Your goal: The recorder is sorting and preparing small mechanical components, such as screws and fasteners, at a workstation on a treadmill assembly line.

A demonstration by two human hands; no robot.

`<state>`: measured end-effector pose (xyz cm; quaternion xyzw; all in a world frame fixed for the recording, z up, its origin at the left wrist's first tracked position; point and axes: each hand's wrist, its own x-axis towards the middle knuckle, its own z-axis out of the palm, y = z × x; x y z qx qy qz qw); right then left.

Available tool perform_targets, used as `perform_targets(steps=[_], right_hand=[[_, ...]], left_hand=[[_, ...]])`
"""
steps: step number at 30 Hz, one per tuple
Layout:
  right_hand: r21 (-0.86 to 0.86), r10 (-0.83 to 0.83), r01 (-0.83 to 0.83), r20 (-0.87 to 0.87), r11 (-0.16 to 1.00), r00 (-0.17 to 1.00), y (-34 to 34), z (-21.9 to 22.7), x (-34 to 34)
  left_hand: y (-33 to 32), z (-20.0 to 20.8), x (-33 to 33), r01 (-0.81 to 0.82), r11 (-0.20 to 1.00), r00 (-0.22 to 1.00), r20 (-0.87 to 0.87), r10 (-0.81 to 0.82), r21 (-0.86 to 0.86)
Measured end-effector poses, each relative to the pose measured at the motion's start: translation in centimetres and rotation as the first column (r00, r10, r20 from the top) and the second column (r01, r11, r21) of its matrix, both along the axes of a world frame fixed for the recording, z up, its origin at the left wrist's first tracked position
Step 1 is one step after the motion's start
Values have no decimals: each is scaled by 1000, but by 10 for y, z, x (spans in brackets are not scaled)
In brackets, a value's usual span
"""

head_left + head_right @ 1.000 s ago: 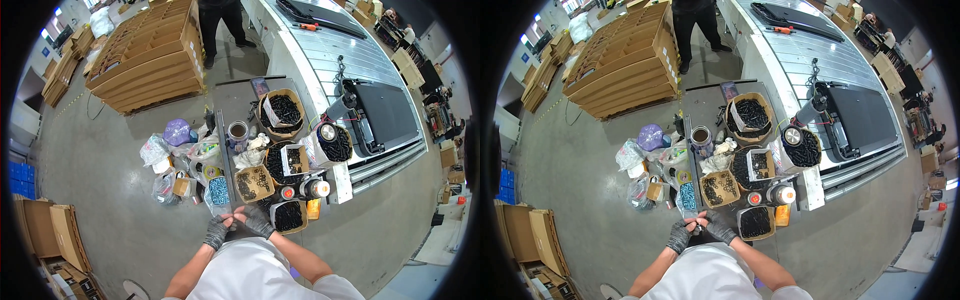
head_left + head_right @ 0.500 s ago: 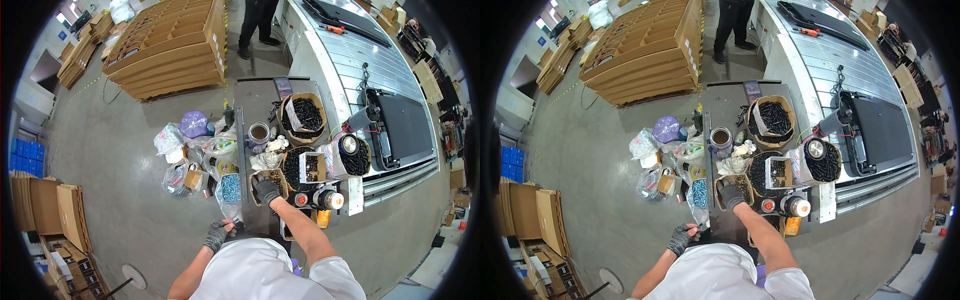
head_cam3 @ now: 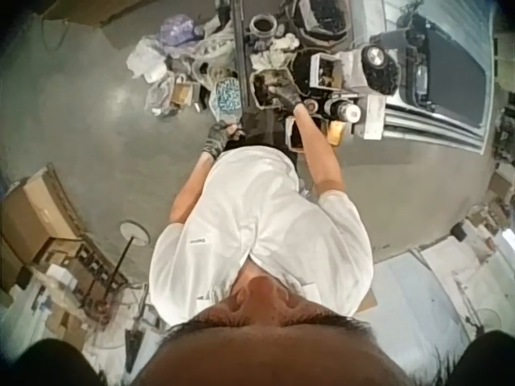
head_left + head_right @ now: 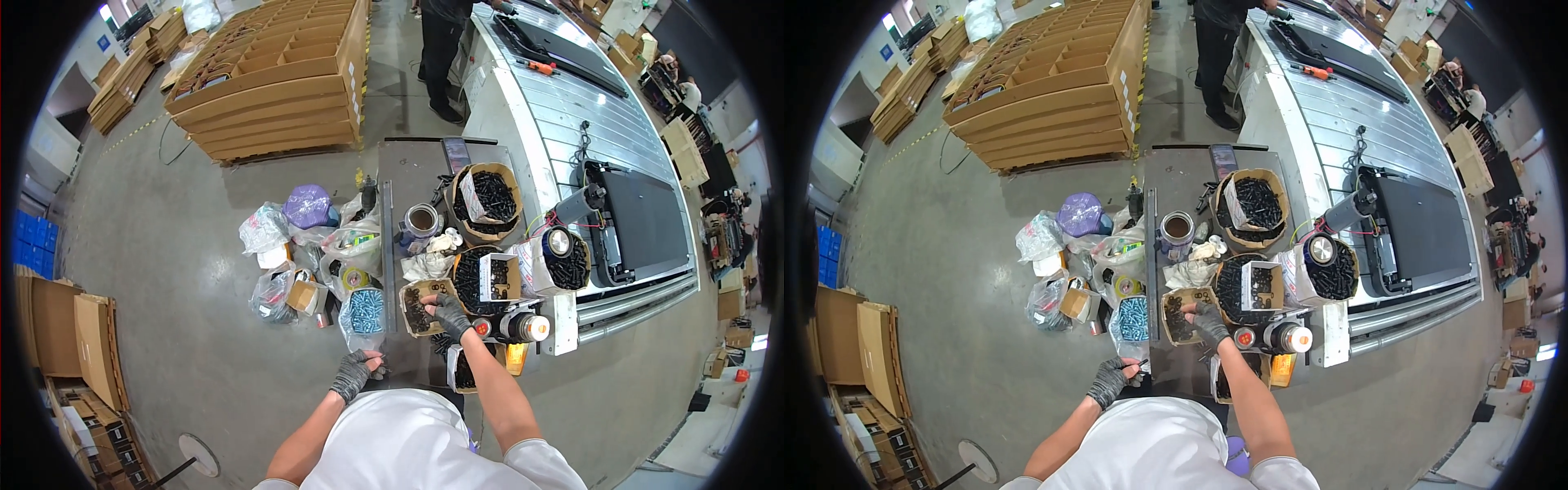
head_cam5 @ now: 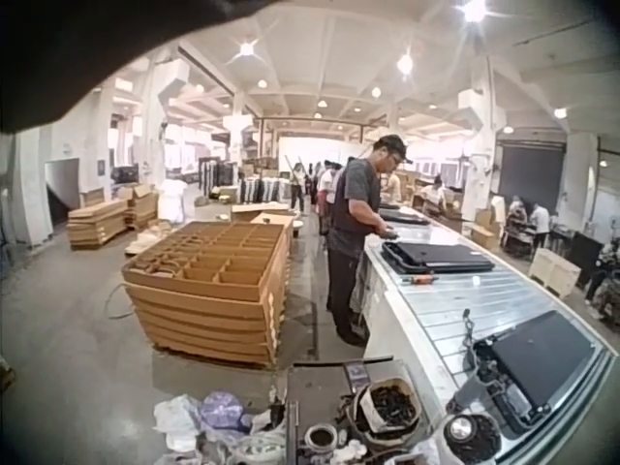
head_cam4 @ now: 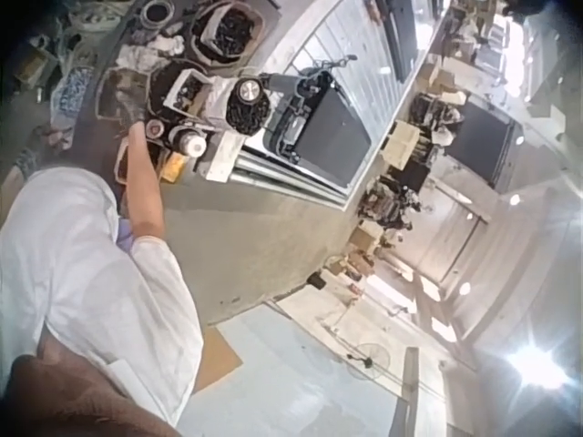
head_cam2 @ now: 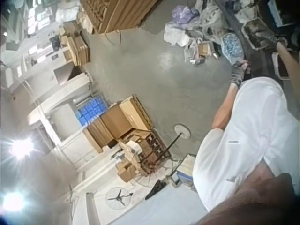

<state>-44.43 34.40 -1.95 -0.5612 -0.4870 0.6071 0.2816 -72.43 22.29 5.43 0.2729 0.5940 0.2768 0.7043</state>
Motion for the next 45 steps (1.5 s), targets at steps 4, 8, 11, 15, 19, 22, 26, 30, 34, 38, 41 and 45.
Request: perform_targets(steps=[4, 8, 11, 15, 19, 22, 26, 30, 34, 38, 41, 45], right_hand=[[-425, -371, 143, -522, 894, 768, -11, 28, 3], [-452, -420, 72, -743, 889, 521, -27, 46, 9], [-519, -541, 203, -667, 831, 511, -26, 45, -4], [-479, -494, 173, -701, 861, 514, -32, 68, -15], [-403, -408, 135, -739, 905, 536, -41, 77, -15], [-444, -433, 106, -746, 890, 507, -52, 102, -22], [-435, -425, 98, -766, 895, 482, -71, 131, -29], [-395, -400, 149, -688, 906, 605, -90, 157, -35], [-309, -374, 221, -638, 925, 673, -106, 159, -36], [-232, -375, 295, -556, 927, 742, -115, 160, -39], [-257, -430, 345, -564, 903, 705, -121, 164, -40], [-329, -553, 449, -584, 831, 594, -126, 163, -43]], left_hand=[[3, 6, 4, 52, 996, 998, -25, -50, 73], [3, 10, 5, 15, 998, 999, 44, -18, 65], [6, 22, 10, 10, 999, 997, 70, -12, 39], [7, 9, 9, 57, 991, 998, -18, -56, 122], [18, 20, 16, -17, 991, 996, 94, 5, 134], [28, 48, 23, -130, 984, 979, 175, 108, 119], [38, 70, 32, -151, 934, 984, 144, 109, 325], [40, 69, 38, -93, 885, 996, 38, 85, 456], [36, 73, 42, -75, 877, 997, 30, 69, 475], [33, 69, 47, -86, 898, 994, 94, 50, 432], [28, 63, 53, -125, 916, 981, 184, 57, 381], [22, 57, 61, -157, 944, 959, 272, 76, 290]])
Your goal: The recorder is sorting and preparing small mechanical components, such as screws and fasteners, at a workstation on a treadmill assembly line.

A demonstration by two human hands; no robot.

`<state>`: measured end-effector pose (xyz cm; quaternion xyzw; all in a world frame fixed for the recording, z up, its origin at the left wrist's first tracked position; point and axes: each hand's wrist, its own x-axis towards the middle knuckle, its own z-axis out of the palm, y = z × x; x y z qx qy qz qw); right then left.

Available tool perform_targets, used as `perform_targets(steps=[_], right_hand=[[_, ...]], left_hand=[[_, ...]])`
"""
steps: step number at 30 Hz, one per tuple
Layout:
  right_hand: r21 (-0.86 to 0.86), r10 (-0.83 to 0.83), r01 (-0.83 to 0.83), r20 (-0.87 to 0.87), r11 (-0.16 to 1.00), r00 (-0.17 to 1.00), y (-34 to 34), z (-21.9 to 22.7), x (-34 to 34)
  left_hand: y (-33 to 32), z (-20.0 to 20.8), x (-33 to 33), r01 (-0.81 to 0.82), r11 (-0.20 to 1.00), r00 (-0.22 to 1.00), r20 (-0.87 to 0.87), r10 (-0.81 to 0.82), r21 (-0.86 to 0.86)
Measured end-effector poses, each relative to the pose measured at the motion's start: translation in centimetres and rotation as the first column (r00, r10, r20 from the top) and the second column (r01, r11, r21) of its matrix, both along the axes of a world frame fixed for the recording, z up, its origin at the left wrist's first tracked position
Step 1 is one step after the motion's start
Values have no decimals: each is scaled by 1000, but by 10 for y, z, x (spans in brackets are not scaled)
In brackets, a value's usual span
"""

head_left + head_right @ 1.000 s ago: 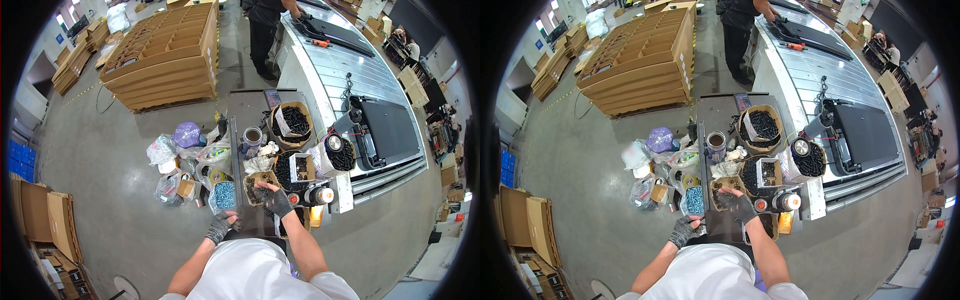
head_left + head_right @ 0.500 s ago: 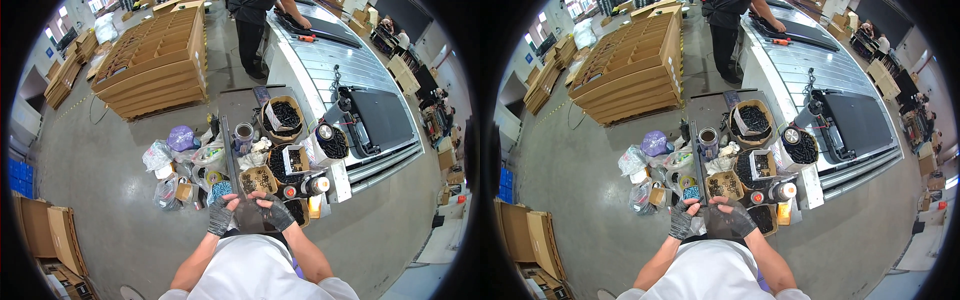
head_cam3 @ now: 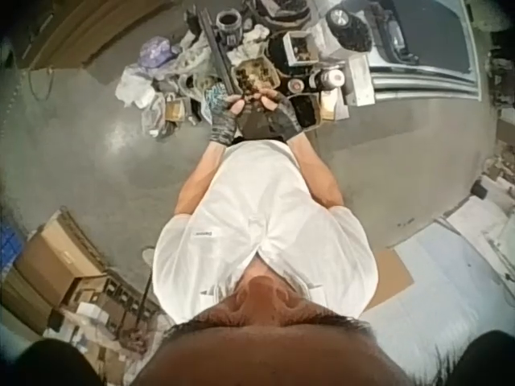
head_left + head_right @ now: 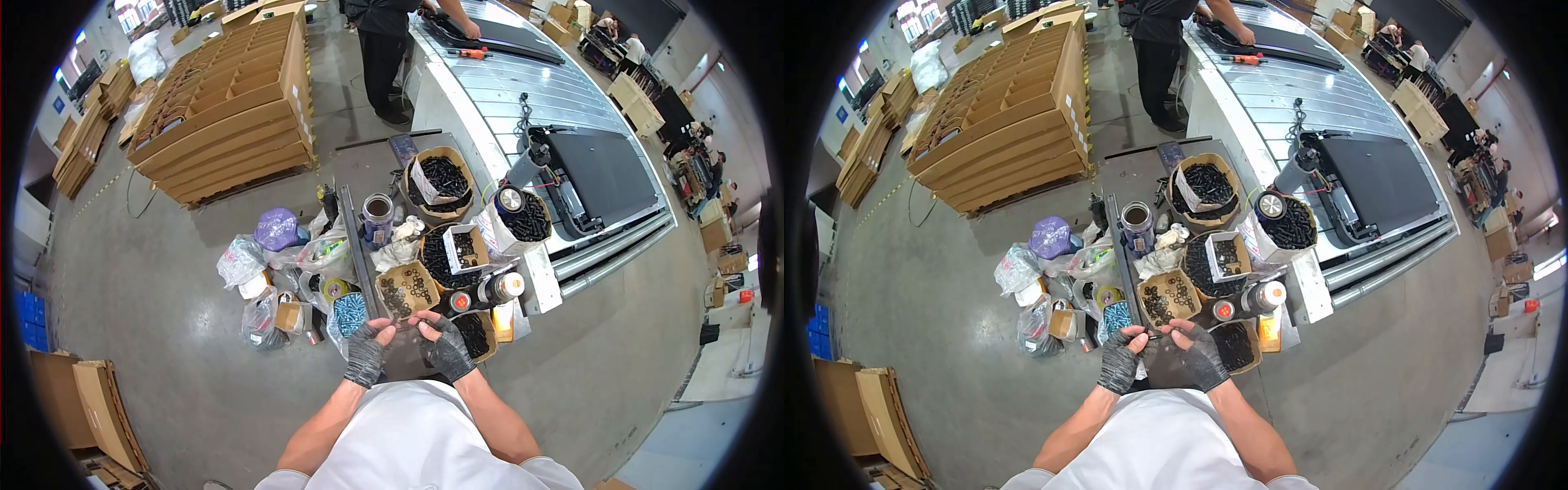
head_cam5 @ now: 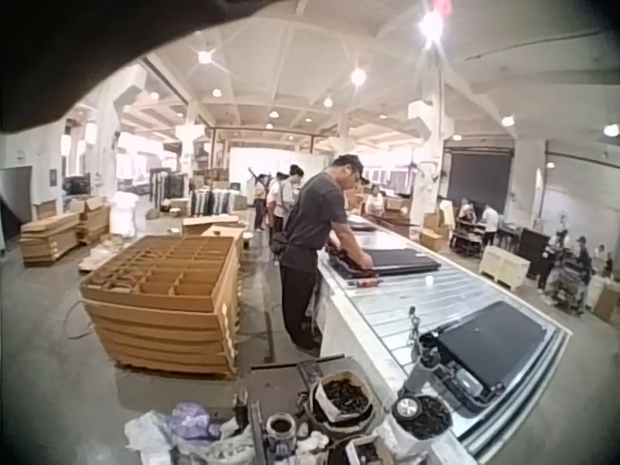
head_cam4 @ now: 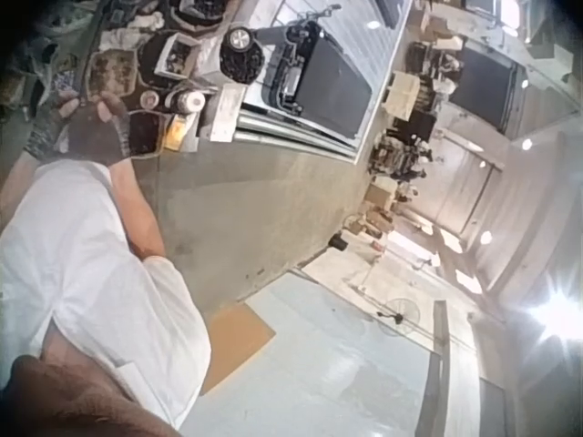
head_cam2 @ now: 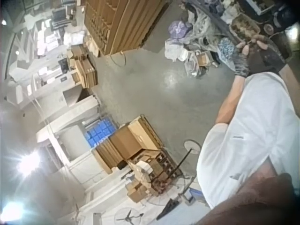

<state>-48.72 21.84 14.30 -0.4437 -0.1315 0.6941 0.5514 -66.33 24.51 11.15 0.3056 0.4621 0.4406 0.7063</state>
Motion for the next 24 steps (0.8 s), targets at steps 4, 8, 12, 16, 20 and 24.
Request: perform_targets(steps=[4, 8, 12, 16, 20, 24], right_hand=[[37, -40, 40, 9, 999, 999, -2, 0, -5], [39, 8, -15, 182, 999, 983, -2, 7, -7], [101, 44, -80, 316, 992, 948, 1, 10, -11], [144, 19, -87, 421, 986, 907, 1, 3, -18], [125, 12, -88, 514, 988, 858, 5, 7, -22], [99, -20, -47, 584, 994, 811, 7, -6, -19]], left_hand=[[-2, 0, 9, -9, 999, 1000, 28, 10, -53], [-1, -5, 10, 10, 999, 999, -30, -11, -44], [0, -12, 13, -32, 985, 997, 63, 43, -172], [4, -15, 17, -53, 971, 988, 130, 85, -233], [5, -25, 18, -16, 954, 991, 119, 54, -301], [9, -26, 25, -22, 947, 994, 91, 54, -321]])
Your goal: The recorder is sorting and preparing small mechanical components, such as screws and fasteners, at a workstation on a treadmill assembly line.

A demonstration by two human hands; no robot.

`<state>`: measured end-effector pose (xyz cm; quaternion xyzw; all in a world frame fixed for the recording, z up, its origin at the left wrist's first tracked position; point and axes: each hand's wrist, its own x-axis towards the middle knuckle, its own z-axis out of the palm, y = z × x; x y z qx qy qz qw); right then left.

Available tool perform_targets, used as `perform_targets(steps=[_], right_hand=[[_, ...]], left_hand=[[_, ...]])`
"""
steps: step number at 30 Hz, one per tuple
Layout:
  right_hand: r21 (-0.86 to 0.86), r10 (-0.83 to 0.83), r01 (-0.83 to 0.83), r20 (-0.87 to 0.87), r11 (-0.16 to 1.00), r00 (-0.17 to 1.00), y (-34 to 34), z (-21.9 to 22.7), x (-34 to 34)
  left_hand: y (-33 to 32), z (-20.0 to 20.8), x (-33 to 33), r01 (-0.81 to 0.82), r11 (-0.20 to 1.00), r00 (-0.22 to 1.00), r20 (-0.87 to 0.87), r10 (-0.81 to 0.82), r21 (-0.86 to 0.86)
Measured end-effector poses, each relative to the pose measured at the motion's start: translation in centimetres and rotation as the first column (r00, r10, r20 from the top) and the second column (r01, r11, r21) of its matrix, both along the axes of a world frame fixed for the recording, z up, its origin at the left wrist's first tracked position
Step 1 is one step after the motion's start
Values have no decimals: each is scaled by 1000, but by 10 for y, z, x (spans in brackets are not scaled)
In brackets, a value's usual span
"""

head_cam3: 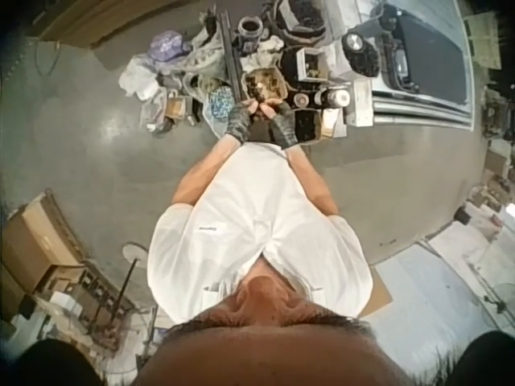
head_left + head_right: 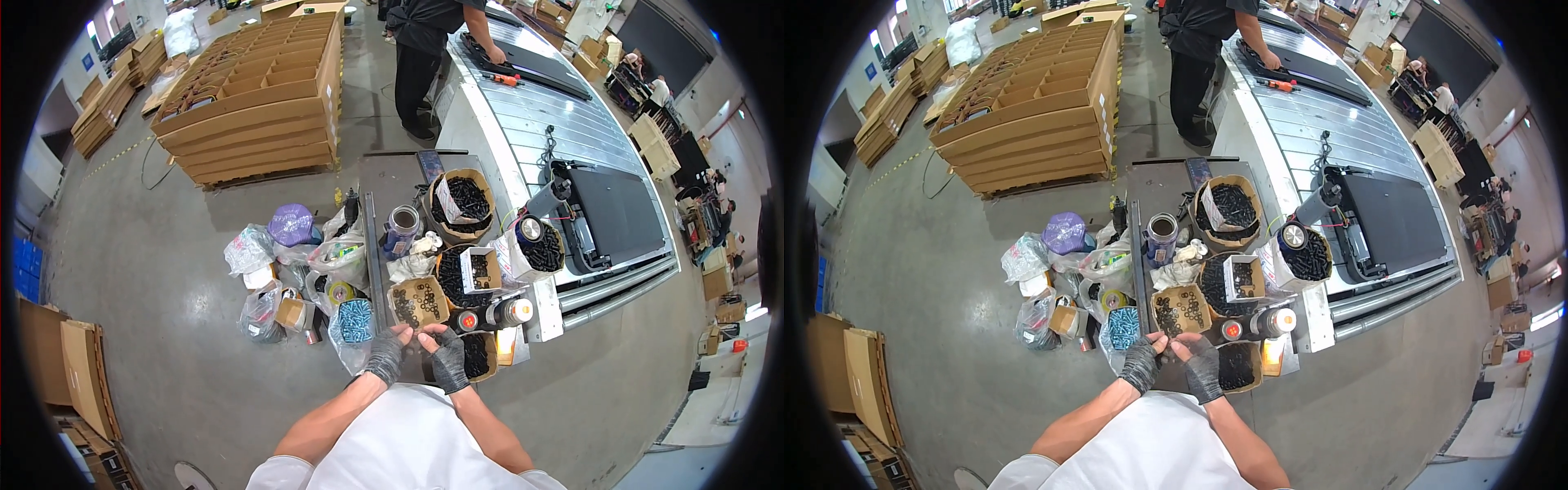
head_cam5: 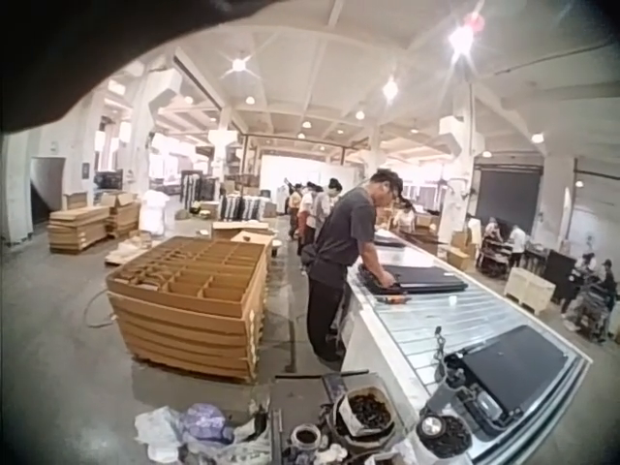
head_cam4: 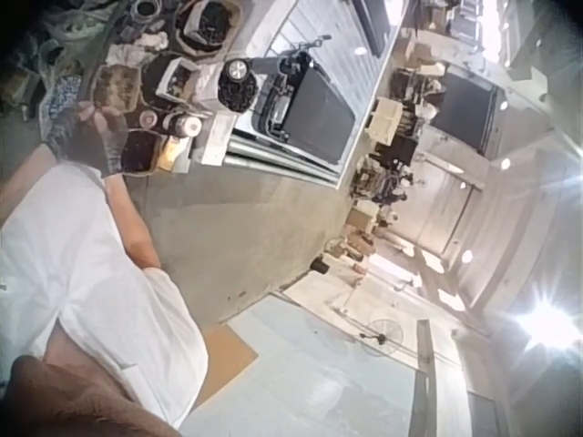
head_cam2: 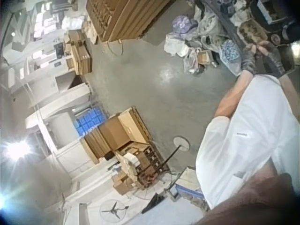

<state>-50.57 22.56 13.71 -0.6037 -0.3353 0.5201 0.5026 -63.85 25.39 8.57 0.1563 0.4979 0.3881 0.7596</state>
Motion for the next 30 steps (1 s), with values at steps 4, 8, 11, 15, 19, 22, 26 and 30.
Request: perform_targets(steps=[4, 8, 11, 15, 19, 22, 26, 30], right_hand=[[-30, -51, 49, -93, 998, 994, 2, -12, 5], [-25, -69, 65, -211, 998, 975, 5, -9, 8], [-69, -99, 81, -344, 994, 934, 7, -9, 11], [-207, -186, 85, -542, 975, 819, 11, -1, 20], [-211, -203, 124, -407, 969, 891, 17, -2, 22], [-175, -196, 139, -365, 975, 910, 16, -12, 29], [-203, -99, 51, -234, 978, 967, 20, -4, 30], [-185, -51, 37, -71, 982, 996, 19, -13, 32]], left_hand=[[4, 5, 4, -23, 1000, 999, 23, 23, 6], [9, 3, 5, -48, 998, 992, 111, 52, -40], [15, 5, 3, 5, 1000, 997, 75, -5, 4], [19, 7, 3, 97, 992, 995, 0, -98, 81], [20, 15, 1, 267, 954, 963, -82, -258, 134], [19, 24, 2, 419, 884, 892, -277, -358, 205], [20, 19, 3, 460, 852, 855, -384, -349, 250], [18, 11, 3, 466, 823, 847, -430, -311, 324]])
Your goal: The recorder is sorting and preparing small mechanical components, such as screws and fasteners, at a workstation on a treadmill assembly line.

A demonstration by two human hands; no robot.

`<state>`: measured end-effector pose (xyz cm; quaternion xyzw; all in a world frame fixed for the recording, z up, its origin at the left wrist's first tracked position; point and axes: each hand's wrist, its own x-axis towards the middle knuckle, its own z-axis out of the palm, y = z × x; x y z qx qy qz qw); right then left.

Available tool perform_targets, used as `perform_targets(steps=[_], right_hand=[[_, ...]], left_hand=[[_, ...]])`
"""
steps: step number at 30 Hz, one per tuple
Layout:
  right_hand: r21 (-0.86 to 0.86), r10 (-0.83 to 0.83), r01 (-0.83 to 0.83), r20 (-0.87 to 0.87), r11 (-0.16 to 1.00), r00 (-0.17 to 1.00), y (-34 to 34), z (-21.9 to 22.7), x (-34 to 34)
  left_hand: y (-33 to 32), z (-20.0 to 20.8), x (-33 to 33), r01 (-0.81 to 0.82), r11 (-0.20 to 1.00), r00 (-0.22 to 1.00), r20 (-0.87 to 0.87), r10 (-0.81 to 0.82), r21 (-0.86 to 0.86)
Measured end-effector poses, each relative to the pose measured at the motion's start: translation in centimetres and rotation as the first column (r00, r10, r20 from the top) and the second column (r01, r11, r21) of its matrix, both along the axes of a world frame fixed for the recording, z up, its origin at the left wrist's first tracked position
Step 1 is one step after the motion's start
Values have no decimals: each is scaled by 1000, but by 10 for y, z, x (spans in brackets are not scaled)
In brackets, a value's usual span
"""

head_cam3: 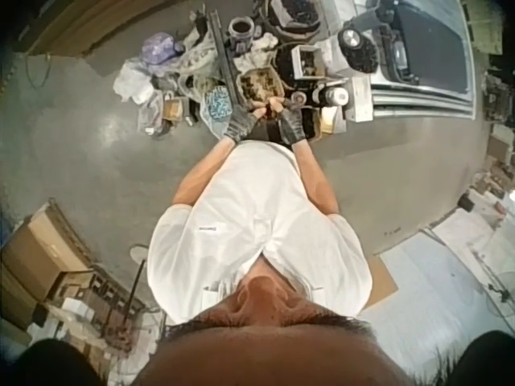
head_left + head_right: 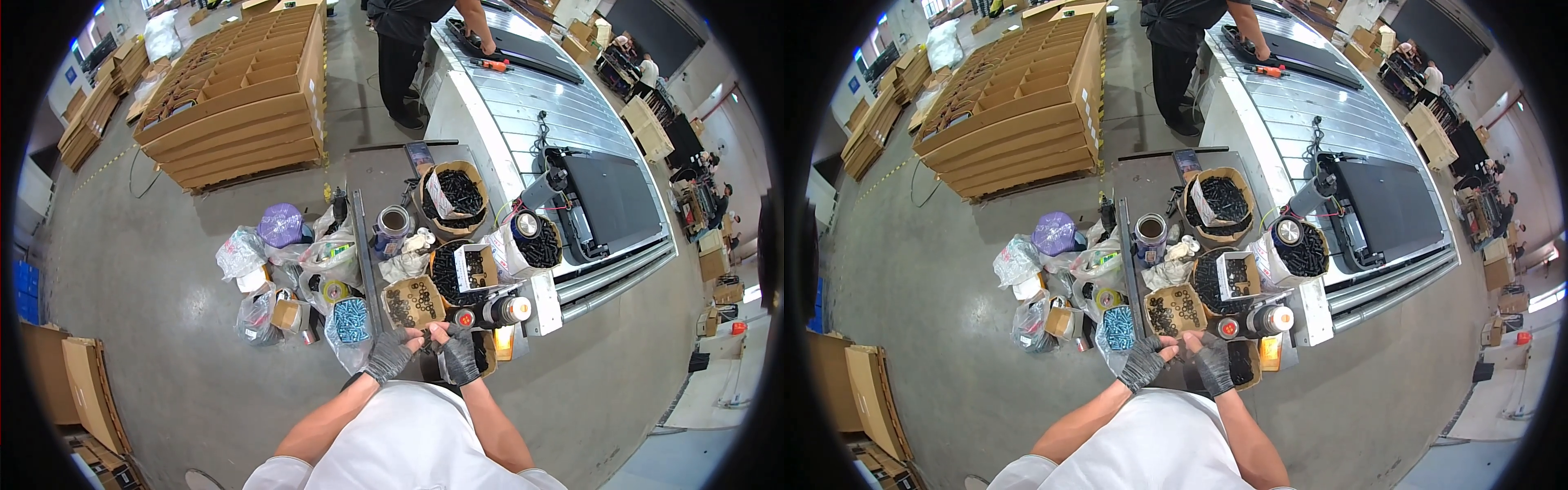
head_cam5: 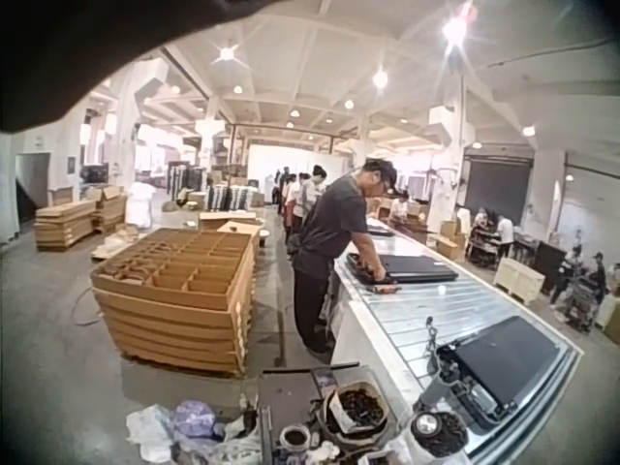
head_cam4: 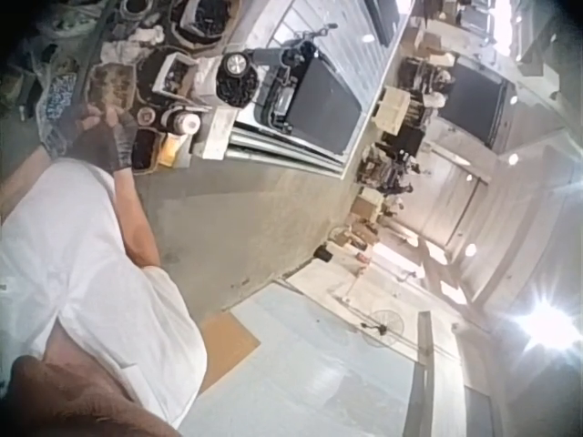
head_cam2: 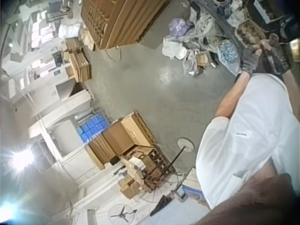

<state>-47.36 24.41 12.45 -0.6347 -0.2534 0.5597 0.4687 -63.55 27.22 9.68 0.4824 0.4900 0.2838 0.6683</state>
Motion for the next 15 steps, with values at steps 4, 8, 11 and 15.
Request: perform_targets(steps=[4, 8, 11, 15], right_hand=[[83, 58, -72, 158, 994, 986, -2, -4, -1], [18, 56, -54, -120, 998, 991, -1, 10, -4], [4, -35, 37, -288, 999, 957, -2, 22, -3], [-5, -68, 84, -626, 996, 777, -8, 23, 11]], left_hand=[[1, -3, 0, 29, 999, 999, -45, -27, 45], [-1, -10, 1, -2, 978, 1000, -18, 6, 210], [2, -2, -2, -56, 997, 995, 90, 52, 46], [4, -1, -12, -111, 993, 976, 183, 119, -49]])
